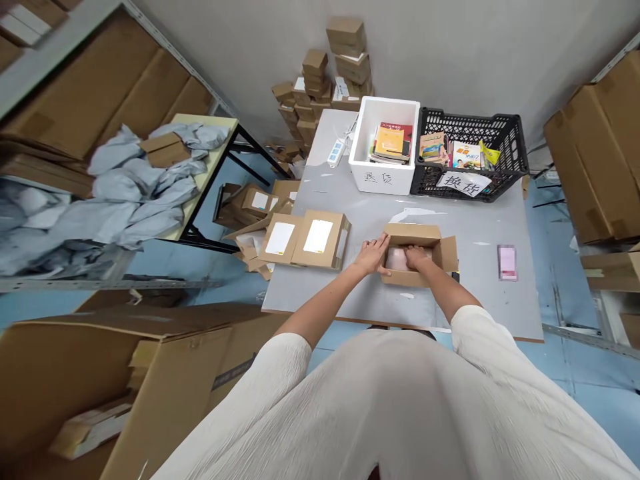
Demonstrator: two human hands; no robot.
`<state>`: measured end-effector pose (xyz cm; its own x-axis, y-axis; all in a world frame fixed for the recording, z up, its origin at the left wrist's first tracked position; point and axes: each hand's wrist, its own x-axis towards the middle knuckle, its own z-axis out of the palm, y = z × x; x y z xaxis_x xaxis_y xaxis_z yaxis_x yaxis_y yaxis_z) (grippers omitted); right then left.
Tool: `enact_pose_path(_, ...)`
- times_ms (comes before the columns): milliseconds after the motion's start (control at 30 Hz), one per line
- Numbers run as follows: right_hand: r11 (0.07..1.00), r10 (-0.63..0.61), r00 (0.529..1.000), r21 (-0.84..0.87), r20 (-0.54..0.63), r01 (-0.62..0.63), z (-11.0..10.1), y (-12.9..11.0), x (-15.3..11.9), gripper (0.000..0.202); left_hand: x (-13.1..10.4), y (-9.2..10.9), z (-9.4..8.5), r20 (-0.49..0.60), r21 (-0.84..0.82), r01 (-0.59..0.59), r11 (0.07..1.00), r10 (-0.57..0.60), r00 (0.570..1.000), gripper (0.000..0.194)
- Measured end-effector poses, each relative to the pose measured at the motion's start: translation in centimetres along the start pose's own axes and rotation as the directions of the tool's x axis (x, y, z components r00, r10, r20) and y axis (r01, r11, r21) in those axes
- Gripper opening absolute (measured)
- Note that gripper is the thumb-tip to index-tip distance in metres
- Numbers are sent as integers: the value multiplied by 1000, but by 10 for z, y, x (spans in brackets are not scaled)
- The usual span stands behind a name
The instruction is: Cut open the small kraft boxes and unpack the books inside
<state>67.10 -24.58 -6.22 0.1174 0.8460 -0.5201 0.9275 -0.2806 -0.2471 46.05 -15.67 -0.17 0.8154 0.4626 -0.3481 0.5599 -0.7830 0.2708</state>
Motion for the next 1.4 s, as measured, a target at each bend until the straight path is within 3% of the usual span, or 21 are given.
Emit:
enact_pose_path(67, 998, 49, 997, -35, 67, -47, 0, -2, 2, 51, 0, 0, 0, -6, 9, 1, 1000, -1, 1000, 158)
enact_pose_path(200, 997, 52, 998, -53, 26, -51, -10, -10, 0, 39, 0, 2, -1, -15, 20, 12, 1000, -11, 1000, 156)
enact_pose_path(367, 995, 9, 998, -99, 67, -3, -36, -17, -17, 27, 1, 3, -4, -29, 30, 17, 999, -16, 999, 153)
enact_pose_path(500, 990, -44, 994, -138, -103, 30, -73, -12, -39, 32, 9, 5, -9, -64, 28, 36, 999, -34, 997, 151)
enact_pose_path(633, 998, -28, 964, -69, -263, 10, -116, 1, -66, 34, 26, 5, -18, -111, -2, 68, 998, -68, 992, 146)
enact_pose_path(767, 999, -43, 942, -45, -333, 29, -146, 11, -98, 33, 49, -2, -28, -133, -22, 96, 995, -98, 986, 144)
enact_pose_path(867, 993, -98, 946, -87, -311, 74, -152, 14, -119, 28, 66, -8, -35, -135, 18, 120, 993, -117, 984, 139)
enact_pose_path(967, 985, -154, 953, -118, -261, 127, -141, 13, -127, 25, 81, -13, -42, -146, 45, 132, 990, -124, 981, 129)
enact_pose_path(1100, 984, -134, 985, -131, -110, 119, -100, 7, -116, 27, 89, -17, -47, -164, 43, 135, 990, -127, 978, 122)
enact_pose_path(1267, 994, -13, 994, -110, 113, 26, -39, -2, -89, 34, 79, -14, -44, -256, -16, 148, 989, -147, 955, 100)
enact_pose_path(1400, 998, 54, 990, -44, 130, -49, -8, -3, -72, 35, 62, -6, -37, -309, -94, 167, 981, -189, 932, 86)
